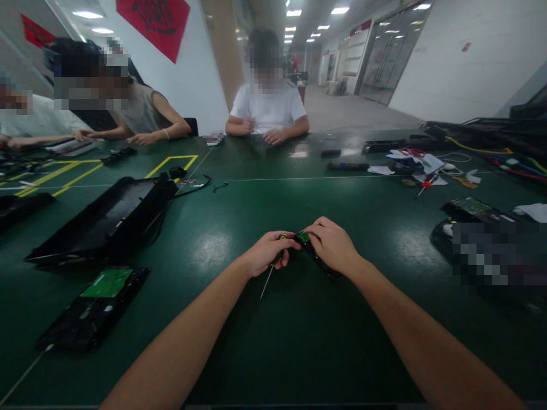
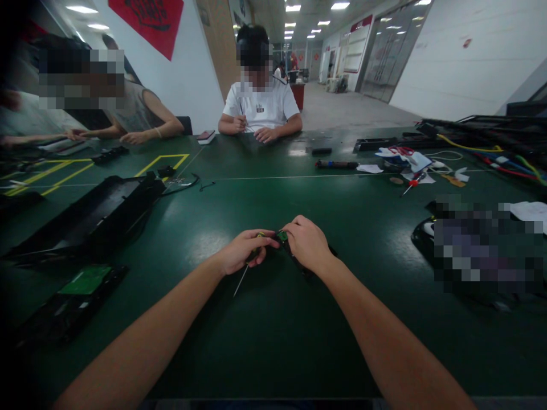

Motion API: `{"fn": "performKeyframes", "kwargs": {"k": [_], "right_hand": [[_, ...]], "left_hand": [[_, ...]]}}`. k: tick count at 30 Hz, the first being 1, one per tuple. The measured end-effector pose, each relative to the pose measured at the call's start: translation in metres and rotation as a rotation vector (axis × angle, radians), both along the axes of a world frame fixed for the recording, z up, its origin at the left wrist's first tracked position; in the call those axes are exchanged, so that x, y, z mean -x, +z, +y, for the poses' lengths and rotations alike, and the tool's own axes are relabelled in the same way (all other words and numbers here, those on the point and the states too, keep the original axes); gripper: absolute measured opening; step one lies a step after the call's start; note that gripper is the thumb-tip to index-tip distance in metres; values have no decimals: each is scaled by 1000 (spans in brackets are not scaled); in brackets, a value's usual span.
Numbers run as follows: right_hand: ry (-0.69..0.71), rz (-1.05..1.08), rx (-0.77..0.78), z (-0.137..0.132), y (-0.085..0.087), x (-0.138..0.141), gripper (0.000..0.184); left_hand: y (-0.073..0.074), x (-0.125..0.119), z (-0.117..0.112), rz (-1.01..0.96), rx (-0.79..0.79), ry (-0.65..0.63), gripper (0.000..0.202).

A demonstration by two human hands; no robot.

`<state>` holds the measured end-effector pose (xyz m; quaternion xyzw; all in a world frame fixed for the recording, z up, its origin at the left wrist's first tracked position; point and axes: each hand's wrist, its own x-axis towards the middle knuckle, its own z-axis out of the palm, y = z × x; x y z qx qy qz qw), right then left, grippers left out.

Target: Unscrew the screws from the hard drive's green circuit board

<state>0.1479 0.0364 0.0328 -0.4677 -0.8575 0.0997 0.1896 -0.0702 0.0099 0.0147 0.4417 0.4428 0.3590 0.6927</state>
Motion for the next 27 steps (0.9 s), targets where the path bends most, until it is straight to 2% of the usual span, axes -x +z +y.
{"fn": "performKeyframes", "kwargs": {"k": [27], "right_hand": [[52, -1, -27, -7, -2, 2, 27]], "left_hand": [[5, -1, -2, 0, 5, 12, 44]]}}
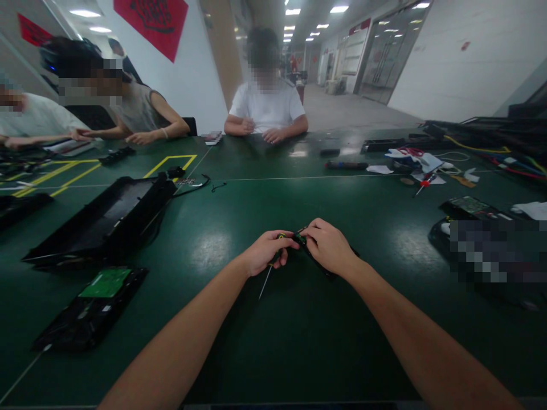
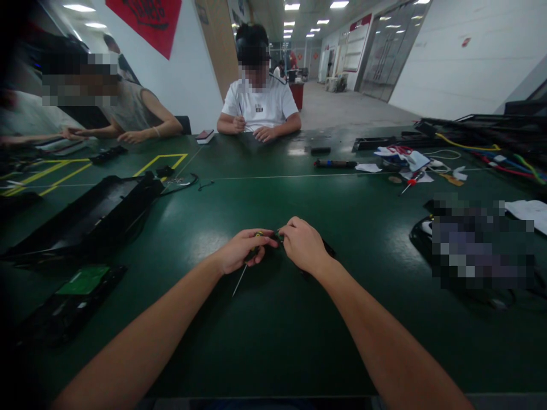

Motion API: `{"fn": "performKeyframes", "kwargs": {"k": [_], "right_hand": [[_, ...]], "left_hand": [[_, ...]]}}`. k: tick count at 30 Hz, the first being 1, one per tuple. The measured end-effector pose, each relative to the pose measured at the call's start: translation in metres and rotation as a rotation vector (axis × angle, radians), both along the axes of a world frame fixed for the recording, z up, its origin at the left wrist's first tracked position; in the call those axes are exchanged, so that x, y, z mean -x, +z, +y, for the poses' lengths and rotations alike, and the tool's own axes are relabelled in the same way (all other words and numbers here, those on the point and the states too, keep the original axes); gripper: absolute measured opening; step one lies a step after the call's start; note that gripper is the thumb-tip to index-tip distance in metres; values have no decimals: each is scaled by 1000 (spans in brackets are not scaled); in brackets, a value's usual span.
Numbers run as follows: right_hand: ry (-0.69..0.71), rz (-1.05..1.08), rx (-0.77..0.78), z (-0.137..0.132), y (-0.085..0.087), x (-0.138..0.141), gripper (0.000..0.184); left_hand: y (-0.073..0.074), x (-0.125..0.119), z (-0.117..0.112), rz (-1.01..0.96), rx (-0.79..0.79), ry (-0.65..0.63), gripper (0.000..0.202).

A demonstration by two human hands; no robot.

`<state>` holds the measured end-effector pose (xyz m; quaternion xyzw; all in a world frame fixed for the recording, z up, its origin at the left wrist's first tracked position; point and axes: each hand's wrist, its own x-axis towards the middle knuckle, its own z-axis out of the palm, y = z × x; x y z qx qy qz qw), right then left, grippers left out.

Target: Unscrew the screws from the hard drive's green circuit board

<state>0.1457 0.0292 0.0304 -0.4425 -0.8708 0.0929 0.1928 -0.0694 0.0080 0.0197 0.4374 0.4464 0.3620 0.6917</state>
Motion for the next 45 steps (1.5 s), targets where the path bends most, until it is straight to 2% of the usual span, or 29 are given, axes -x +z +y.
{"fn": "performKeyframes", "kwargs": {"k": [6, 31, 38, 45], "right_hand": [[1, 8, -13, 4, -3, 2, 22], [-73, -42, -14, 5, -3, 10, 20], [-63, -39, -81, 5, -6, 10, 22], [-59, -1, -52, 2, -1, 10, 18]], "left_hand": [[-3, 0, 1, 6, -5, 5, 46], [-3, 1, 2, 2, -7, -7, 43], [-2, -1, 1, 6, -3, 0, 39], [-6, 1, 2, -9, -5, 1, 40]]}}
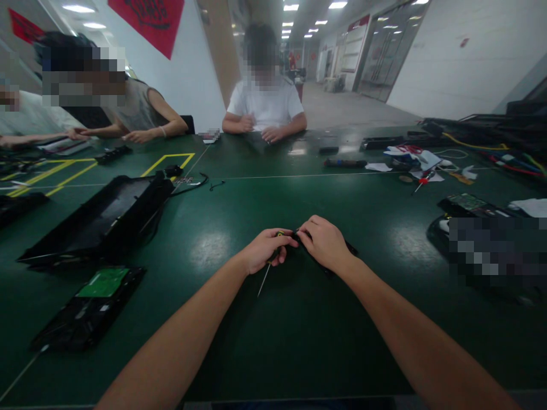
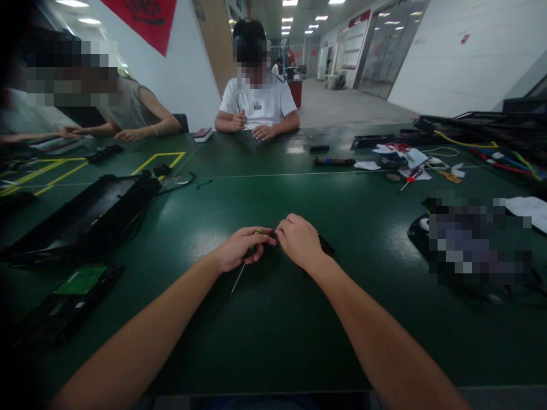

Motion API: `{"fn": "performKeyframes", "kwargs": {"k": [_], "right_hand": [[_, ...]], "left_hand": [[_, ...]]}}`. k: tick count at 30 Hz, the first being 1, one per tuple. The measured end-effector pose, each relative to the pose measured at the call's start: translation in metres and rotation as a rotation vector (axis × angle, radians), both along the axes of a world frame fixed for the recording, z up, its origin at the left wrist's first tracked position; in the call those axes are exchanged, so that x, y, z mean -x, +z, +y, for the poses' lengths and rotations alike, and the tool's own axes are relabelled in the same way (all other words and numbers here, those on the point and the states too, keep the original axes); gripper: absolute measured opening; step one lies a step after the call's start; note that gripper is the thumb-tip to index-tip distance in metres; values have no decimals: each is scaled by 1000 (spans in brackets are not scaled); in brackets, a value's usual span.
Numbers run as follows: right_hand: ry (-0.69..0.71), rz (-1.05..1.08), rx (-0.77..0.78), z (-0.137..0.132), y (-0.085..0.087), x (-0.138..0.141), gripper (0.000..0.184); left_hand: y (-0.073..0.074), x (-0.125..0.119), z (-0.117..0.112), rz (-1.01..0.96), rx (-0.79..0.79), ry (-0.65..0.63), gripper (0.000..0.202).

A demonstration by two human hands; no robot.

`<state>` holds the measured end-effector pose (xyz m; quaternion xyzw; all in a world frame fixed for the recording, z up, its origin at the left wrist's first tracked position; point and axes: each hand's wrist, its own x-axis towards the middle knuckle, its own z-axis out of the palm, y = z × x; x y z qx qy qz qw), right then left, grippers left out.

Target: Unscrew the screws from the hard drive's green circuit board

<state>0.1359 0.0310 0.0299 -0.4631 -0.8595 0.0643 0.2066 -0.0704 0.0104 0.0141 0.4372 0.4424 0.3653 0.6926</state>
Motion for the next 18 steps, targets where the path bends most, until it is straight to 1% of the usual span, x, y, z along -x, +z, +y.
{"fn": "performKeyframes", "kwargs": {"k": [3, 8, 10, 12, 13, 15, 16, 18], "right_hand": [[-12, 22, -25, 1, 2, -3, 19], [-81, 51, -82, 7, 0, -17, 22], [-150, 50, -102, 12, -2, -28, 21], [-248, 49, -94, 20, -3, -43, 24], [-311, 38, -66, 24, -3, -51, 26], [-440, 8, 78, 34, -4, -68, 32], [-458, 5, 179, 39, -5, -76, 37], [-390, 33, 338, 45, -7, -86, 46]], "left_hand": [[1, 0, 0, -4, 8, 3, 42], [4, -1, -1, 10, 14, 8, 45], [4, -1, -2, 15, 11, 13, 45], [3, -1, -1, 10, 13, 18, 45], [2, 0, -1, 2, 18, 13, 45], [0, 2, 0, -17, 33, -9, 45], [-1, 3, 1, -29, 42, -21, 46], [-1, 4, 1, -55, 57, -33, 47]]}}
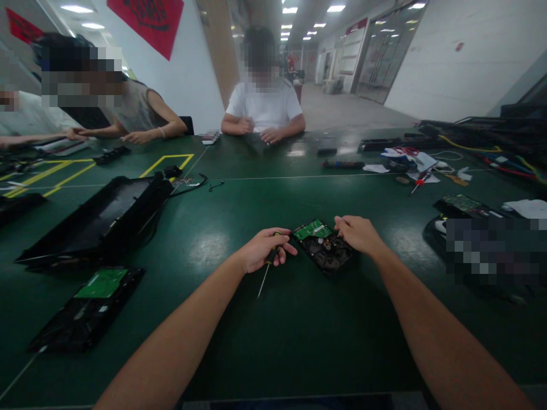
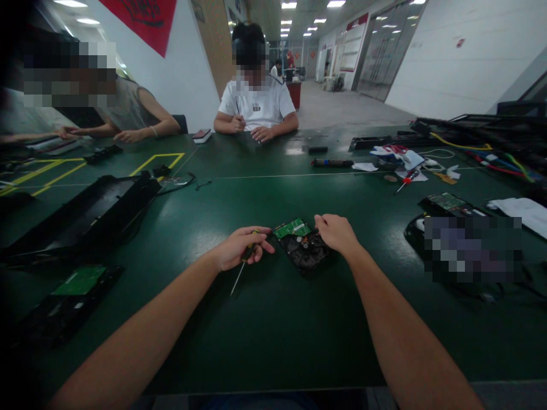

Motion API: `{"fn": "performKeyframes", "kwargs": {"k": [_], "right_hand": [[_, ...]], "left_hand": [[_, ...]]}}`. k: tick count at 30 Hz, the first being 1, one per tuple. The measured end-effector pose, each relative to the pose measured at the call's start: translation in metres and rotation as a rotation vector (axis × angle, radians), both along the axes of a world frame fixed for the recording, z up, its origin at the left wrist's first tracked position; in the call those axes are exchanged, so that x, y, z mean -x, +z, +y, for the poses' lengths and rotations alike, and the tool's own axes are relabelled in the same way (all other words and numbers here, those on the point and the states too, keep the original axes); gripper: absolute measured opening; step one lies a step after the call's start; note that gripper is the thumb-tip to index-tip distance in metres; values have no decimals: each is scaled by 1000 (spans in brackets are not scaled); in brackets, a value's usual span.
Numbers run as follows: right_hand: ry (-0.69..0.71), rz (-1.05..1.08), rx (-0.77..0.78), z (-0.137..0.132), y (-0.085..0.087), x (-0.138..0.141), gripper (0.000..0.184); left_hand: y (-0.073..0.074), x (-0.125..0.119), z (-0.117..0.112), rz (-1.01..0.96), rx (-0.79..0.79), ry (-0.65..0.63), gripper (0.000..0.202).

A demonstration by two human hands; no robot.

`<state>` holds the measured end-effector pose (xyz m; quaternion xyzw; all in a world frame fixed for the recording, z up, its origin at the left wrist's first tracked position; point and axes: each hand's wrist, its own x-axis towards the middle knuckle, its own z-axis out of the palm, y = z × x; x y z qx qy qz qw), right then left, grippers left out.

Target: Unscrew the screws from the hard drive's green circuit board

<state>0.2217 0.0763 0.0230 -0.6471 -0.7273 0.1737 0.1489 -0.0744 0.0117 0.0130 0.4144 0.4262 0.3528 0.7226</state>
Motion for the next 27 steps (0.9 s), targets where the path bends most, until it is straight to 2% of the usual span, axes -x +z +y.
{"fn": "performKeyframes", "kwargs": {"k": [6, 12, 16, 22, 27], "right_hand": [[52, 59, -30, 1, -4, -1, 49], [80, 73, -65, 0, -15, 3, 47], [40, 117, -50, 5, -20, 2, 45], [64, 204, -12, 11, -18, -4, 48], [52, 263, -28, 5, -21, -10, 46]], "left_hand": [[4, -3, -2, -66, 41, 64, 49], [7, -1, -2, -120, 58, 60, 44], [4, 2, 0, -178, 70, 23, 40], [-5, 5, 4, -217, 77, 10, 40], [-7, 6, 6, -229, 85, 24, 36]]}}
